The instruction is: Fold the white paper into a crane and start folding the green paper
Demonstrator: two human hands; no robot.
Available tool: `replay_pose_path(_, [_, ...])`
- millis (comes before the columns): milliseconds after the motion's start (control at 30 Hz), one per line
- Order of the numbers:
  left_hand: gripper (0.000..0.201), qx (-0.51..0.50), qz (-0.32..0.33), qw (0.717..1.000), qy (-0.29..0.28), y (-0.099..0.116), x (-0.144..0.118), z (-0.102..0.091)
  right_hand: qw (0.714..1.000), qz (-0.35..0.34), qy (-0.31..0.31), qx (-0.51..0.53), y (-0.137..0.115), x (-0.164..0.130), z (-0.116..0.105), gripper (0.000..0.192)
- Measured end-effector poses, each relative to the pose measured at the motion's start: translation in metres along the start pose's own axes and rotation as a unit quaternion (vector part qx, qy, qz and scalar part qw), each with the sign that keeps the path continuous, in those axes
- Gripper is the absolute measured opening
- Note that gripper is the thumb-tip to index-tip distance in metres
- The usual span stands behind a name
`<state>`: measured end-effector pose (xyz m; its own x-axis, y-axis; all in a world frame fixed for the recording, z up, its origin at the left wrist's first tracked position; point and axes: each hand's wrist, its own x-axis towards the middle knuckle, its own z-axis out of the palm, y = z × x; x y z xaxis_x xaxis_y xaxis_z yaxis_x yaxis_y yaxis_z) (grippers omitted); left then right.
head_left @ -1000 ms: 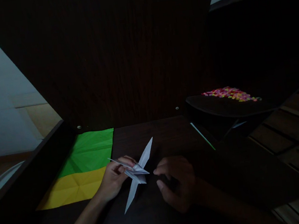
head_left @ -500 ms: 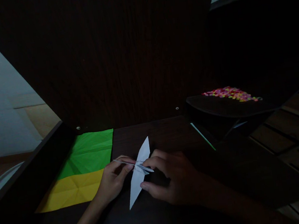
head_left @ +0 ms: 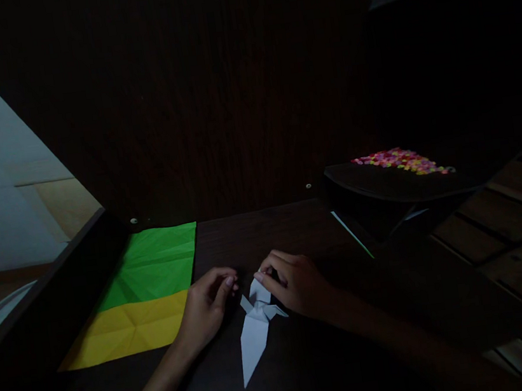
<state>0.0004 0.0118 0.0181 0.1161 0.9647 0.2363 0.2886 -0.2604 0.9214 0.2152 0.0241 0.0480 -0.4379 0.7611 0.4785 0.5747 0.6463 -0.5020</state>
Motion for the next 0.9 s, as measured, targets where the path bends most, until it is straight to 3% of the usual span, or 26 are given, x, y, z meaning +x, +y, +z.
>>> replay_pose_path(100, [0.024, 0.021, 0.029, 0.999, -0.04, 0.001, -0.002, 0.001, 0.999, -0.004, 0.021, 0.026, 0.006, -0.015, -0.007, 0.015])
replay_pose_path(233, [0.029, 0.025, 0.063, 0.993, -0.093, 0.007, -0.003, 0.0, 0.997, -0.065, -0.035, 0.005, 0.003, -0.033, -0.015, 0.029])
replay_pose_path(400, [0.024, 0.041, 0.067, 0.995, -0.069, 0.011, -0.002, 0.0, 0.993, -0.056, -0.095, -0.051, -0.001, -0.037, -0.003, 0.01])
replay_pose_path(467, [0.022, 0.047, 0.072, 0.995, -0.046, 0.01, -0.001, -0.001, 0.992, -0.061, -0.1, -0.054, 0.001, -0.034, 0.004, 0.013])
replay_pose_path(633, [0.019, 0.066, 0.07, 0.995, 0.001, 0.006, -0.001, -0.003, 0.998, -0.05, -0.027, -0.016, 0.02, -0.022, 0.003, 0.023])
replay_pose_path(733, [0.017, 0.08, 0.076, 0.994, 0.008, 0.006, -0.001, -0.003, 0.996, -0.007, 0.035, -0.076, 0.046, -0.005, -0.008, 0.027])
replay_pose_path(900, [0.018, 0.11, 0.09, 0.99, -0.001, 0.005, -0.002, -0.002, 0.966, 0.136, 0.109, -0.191, 0.101, 0.032, -0.032, 0.025])
